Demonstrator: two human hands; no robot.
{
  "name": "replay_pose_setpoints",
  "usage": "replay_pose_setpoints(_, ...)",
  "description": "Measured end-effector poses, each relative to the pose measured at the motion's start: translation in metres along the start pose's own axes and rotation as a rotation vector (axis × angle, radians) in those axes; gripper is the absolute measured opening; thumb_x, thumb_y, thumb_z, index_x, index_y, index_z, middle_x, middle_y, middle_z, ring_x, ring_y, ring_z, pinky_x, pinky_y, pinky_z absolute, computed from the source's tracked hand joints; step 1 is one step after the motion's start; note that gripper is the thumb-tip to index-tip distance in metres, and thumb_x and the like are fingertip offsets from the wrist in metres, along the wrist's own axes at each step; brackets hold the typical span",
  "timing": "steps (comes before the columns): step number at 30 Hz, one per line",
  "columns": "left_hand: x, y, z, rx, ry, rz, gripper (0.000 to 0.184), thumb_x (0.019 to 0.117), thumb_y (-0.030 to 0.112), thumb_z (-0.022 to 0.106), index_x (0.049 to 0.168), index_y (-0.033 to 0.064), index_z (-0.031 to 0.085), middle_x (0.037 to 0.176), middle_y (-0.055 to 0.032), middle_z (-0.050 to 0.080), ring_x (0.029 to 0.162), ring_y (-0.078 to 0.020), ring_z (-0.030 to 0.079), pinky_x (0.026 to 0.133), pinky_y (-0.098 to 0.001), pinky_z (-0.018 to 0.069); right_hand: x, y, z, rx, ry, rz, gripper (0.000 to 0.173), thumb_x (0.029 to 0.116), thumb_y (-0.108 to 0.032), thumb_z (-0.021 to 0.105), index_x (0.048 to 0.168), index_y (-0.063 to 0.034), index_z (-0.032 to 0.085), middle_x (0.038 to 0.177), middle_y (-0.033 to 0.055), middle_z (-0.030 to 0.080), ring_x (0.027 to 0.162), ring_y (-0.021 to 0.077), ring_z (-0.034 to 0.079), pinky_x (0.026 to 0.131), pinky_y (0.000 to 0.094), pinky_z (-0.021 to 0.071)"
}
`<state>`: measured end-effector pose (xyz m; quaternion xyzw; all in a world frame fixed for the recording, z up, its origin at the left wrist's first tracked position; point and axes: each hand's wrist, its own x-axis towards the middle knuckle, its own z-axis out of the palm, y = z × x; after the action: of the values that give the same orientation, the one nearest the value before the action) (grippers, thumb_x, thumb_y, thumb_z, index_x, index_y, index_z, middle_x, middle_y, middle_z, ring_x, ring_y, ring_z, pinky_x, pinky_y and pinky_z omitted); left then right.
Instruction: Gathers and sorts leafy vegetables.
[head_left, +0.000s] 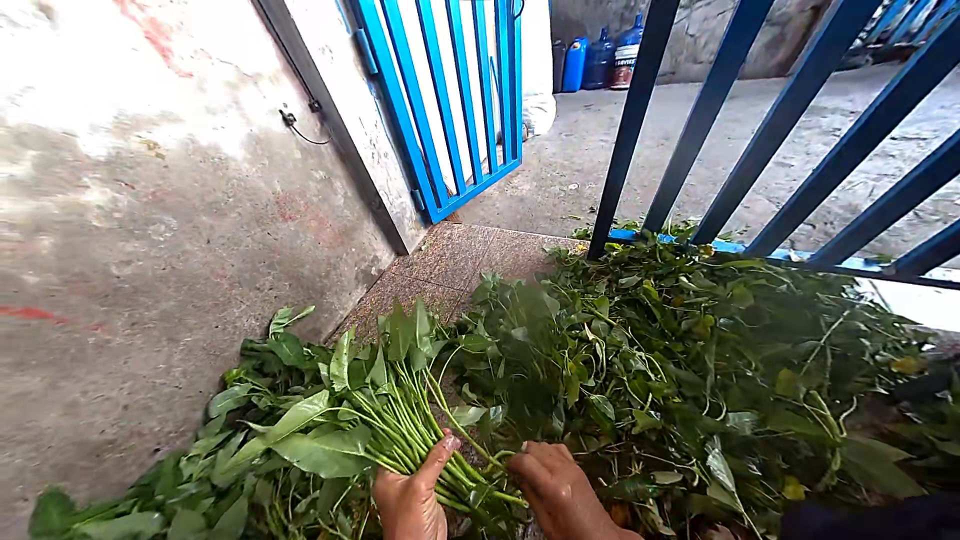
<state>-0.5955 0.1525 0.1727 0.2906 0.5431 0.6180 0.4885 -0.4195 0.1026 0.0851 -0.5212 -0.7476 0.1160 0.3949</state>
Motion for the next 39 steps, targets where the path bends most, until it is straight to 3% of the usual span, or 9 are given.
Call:
replay_pose_setpoints(12, -0.002, -0.002, 0.006, 0.063, 0.015, 0.045, 0.048, 0.068, -0.018, 0.076, 0.112, -0.0111, 0.059, 0.091, -0.0192, 0.074, 0.082, -0.0253, 0.075, 0.075, -0.0389, 0.0653, 0.003, -0.002, -0.008, -0.157, -0.052, -0.145, 0.015, 0.097, -0.011, 0.057, 0.106, -0.0173, 0.068, 0.088, 0.0023, 0.068, 0.083, 0.0209, 0.068, 0.073, 0.0394, 0.0566)
replay_pose_setpoints(14, -0.001, -0.002, 0.004, 0.073, -0.023, 0.051, 0.047, 0.068, -0.017, 0.074, 0.111, -0.0119, 0.058, 0.089, -0.0198, 0.074, 0.08, -0.0265, 0.075, 0.074, -0.0394, 0.0651, 0.01, -0.006, -0.02, -0.002, -0.284, -0.011, 0.033, 0.1024, -0.041, 0.057, 0.118, -0.0148, 0.07, 0.105, 0.0111, 0.07, 0.1, 0.0322, 0.067, 0.082, 0.0516, 0.0555)
replay_pose_setpoints(16, -0.001, -0.002, 0.003, 0.062, -0.071, 0.057, 0.048, 0.0676, -0.015, 0.073, 0.112, -0.013, 0.056, 0.087, -0.021, 0.073, 0.078, -0.0283, 0.075, 0.073, -0.0409, 0.0652, 0.022, -0.01, -0.027, 0.003, -0.371, 0.092, 0.078, 0.0899, -0.083, 0.043, 0.121, -0.0171, 0.071, 0.126, 0.0145, 0.067, 0.122, 0.038, 0.06, 0.098, 0.0605, 0.0486)
replay_pose_setpoints(18, -0.003, -0.001, 0.003, 0.047, -0.131, 0.046, 0.049, 0.0678, -0.013, 0.072, 0.113, -0.0127, 0.053, 0.087, -0.0209, 0.073, 0.077, -0.0286, 0.075, 0.072, -0.0408, 0.0653, 0.037, -0.013, -0.028, 0.0, -0.41, 0.158, 0.099, 0.0782, -0.096, 0.036, 0.13, -0.0181, 0.069, 0.142, 0.0148, 0.061, 0.14, 0.0397, 0.048, 0.112, 0.0649, 0.0368)
replay_pose_setpoints(21, -0.003, -0.001, 0.004, -0.004, -0.172, 0.049, 0.047, 0.0682, -0.015, 0.072, 0.112, -0.0133, 0.053, 0.086, -0.0221, 0.073, 0.076, -0.0288, 0.075, 0.071, -0.0408, 0.0652, 0.063, -0.016, -0.036, 0.345, -0.624, 0.275, 0.083, 0.0832, -0.047, 0.078, 0.153, -0.0133, 0.049, 0.153, 0.019, 0.047, 0.146, 0.0406, 0.037, 0.118, 0.0649, 0.027)
replay_pose_setpoints(23, 0.0, -0.001, 0.002, -0.026, -0.164, 0.064, 0.046, 0.0684, -0.016, 0.071, 0.111, -0.0134, 0.054, 0.085, -0.0223, 0.073, 0.076, -0.0289, 0.075, 0.071, -0.0406, 0.0652, 0.07, -0.012, -0.039, 0.645, -0.705, 0.311, 0.086, 0.0789, -0.015, 0.075, 0.157, -0.0085, 0.039, 0.157, 0.0229, 0.04, 0.146, 0.0404, 0.037, 0.116, 0.0614, 0.0344)
replay_pose_setpoints(29, -0.002, -0.001, 0.003, -0.018, -0.206, 0.047, 0.046, 0.0687, -0.015, 0.073, 0.111, -0.0134, 0.054, 0.086, -0.0223, 0.073, 0.076, -0.0283, 0.075, 0.071, -0.0398, 0.0654, 0.074, -0.015, -0.03, 1.052, -0.514, 0.313, 0.096, 0.0843, -0.039, 0.082, 0.157, -0.0018, 0.032, 0.148, 0.0143, 0.054, 0.129, 0.0224, 0.059, 0.107, 0.0401, 0.0518)
replay_pose_setpoints(34, -0.001, -0.002, 0.01, -0.069, -0.152, 0.025, 0.049, 0.0654, -0.016, 0.073, 0.111, -0.011, 0.058, 0.089, -0.0182, 0.073, 0.079, -0.0223, 0.074, 0.072, -0.0373, 0.0649, 0.061, -0.033, -0.006, 0.91, 0.028, 0.264, 0.031, 0.0954, -0.014, 0.072, 0.125, -0.007, 0.072, 0.117, 0.0084, 0.07, 0.101, 0.0138, 0.067, 0.083, 0.0289, 0.0589)
replay_pose_setpoints(39, 0.002, -0.001, 0.005, -0.02, -0.048, 0.09, 0.043, 0.07, -0.016, 0.071, 0.11, -0.0106, 0.057, 0.086, -0.0178, 0.073, 0.076, -0.0241, 0.075, 0.071, -0.0382, 0.0653, 0.019, -0.007, 0.001, 0.354, 0.103, -0.111, 0.012, 0.0983, -0.01, 0.06, 0.102, -0.0077, 0.071, 0.092, 0.0093, 0.067, 0.087, 0.0199, 0.068, 0.075, 0.0336, 0.0602)
